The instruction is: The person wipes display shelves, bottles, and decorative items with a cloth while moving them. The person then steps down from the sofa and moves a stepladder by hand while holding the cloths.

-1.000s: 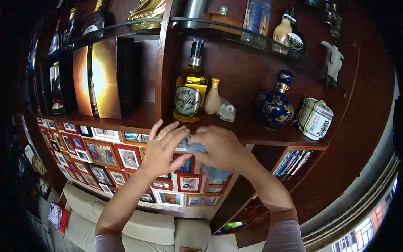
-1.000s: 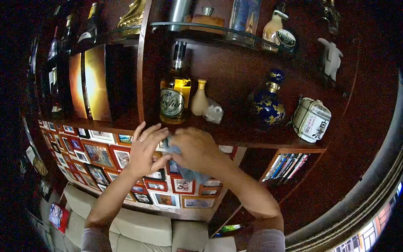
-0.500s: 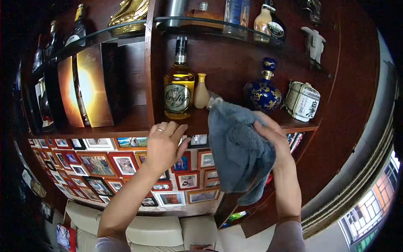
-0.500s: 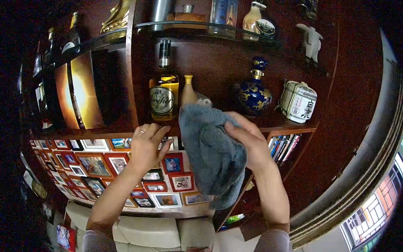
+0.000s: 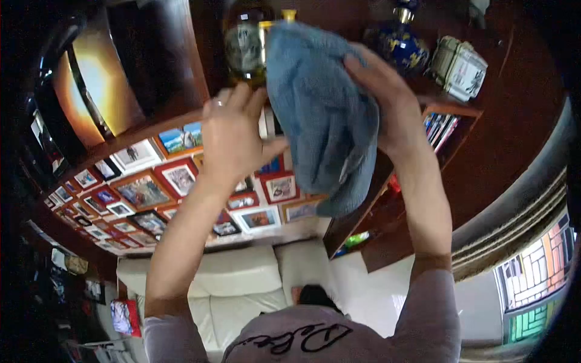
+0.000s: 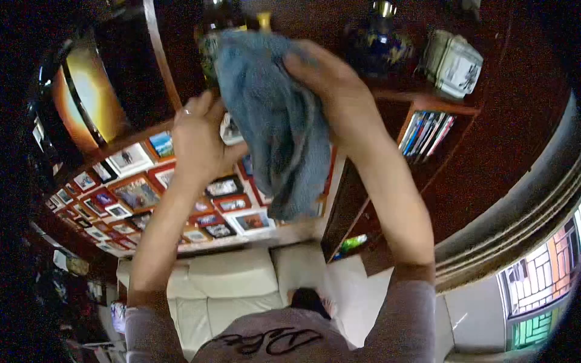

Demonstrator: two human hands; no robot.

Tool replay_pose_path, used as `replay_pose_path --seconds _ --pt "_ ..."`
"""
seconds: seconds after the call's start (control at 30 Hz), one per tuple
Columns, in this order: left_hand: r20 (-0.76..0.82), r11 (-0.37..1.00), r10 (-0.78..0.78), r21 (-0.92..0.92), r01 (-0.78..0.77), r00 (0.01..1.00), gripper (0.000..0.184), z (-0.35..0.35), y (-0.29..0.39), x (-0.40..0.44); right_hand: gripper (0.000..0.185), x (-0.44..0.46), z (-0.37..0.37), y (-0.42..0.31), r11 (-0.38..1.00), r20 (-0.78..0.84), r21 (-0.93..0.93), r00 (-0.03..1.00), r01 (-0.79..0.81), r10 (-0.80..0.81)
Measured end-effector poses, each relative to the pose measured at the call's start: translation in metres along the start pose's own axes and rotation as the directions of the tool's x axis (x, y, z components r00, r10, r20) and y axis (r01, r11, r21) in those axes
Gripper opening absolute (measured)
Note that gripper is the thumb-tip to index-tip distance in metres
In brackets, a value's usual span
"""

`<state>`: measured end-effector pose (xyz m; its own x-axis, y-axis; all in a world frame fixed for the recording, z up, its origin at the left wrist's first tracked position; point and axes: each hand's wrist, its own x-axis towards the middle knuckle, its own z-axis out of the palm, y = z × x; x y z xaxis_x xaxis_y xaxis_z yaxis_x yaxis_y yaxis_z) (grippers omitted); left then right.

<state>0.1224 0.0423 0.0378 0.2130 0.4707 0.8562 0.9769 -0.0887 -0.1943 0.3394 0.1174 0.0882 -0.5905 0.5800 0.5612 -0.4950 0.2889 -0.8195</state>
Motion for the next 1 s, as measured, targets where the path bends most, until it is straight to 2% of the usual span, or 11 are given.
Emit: replay_pose_path --seconds 0.17,0.27,0.33,0.53,0.63,0.7,0.73,0.77,0.87,0.93,1.0 --pt "-0.078 0.998 -0.007 -0.056 0.003 0.997 0.052 0.026 -0.021 -0.02 0.043 0.013 0.006 0.057 0.99 0.075 0.133 0.997 -0.037 0.027" --pt "-0.016 0.997 0.009 -0.075 -0.01 1.0 0.047 0.028 -0.034 -0.027 0.036 0.011 -0.001 0.085 0.975 0.115 0.086 0.97 0.205 -0.214" --pt "-0.043 0.994 0.105 0.01 -0.105 0.994 0.044 0.028 -0.035 -0.029 0.033 0.001 -0.001 0.079 0.958 0.128 -0.052 0.953 0.282 -0.274" --pt "0.152 0.998 -0.057 0.003 0.058 0.987 0.045 -0.001 -0.001 -0.011 0.026 -0.01 -0.015 0.073 0.798 0.286 -0.321 0.856 0.509 -0.431" --pt "0.264 0.973 -0.064 -0.198 0.119 0.962 0.046 -0.016 0.01 0.002 0.025 -0.006 -0.021 0.066 0.638 0.349 -0.461 0.787 0.616 -0.509" --pt "0.326 0.903 -0.087 -0.373 0.213 0.941 0.048 -0.023 0.015 0.013 0.024 -0.012 -0.021 0.062 0.616 0.264 -0.491 0.779 0.616 -0.568" --pt "0.314 0.769 -0.24 -0.516 0.377 0.919 0.045 -0.022 0.02 0.017 0.024 -0.017 -0.023 0.055 0.716 0.267 -0.427 0.833 0.553 -0.485" --pt "0.289 0.734 -0.262 -0.56 0.384 0.921 0.042 -0.019 0.022 0.018 0.026 -0.024 -0.024 0.048 0.808 0.273 -0.365 0.883 0.462 -0.381" --pt "0.159 0.808 -0.198 -0.532 0.253 0.967 0.037 -0.021 0.022 0.026 0.034 -0.04 -0.013 0.031 0.679 0.303 -0.513 0.851 0.525 -0.43" --pt "0.26 0.642 -0.215 -0.689 0.337 0.941 0.032 -0.029 0.035 0.04 0.05 -0.049 -0.003 0.016 0.685 0.196 -0.535 0.862 0.494 -0.468" --pt "0.174 0.701 -0.168 -0.671 0.242 0.97 0.031 -0.035 0.046 0.053 0.06 -0.049 -0.01 0.001 0.619 0.198 -0.605 0.848 0.5 -0.492"
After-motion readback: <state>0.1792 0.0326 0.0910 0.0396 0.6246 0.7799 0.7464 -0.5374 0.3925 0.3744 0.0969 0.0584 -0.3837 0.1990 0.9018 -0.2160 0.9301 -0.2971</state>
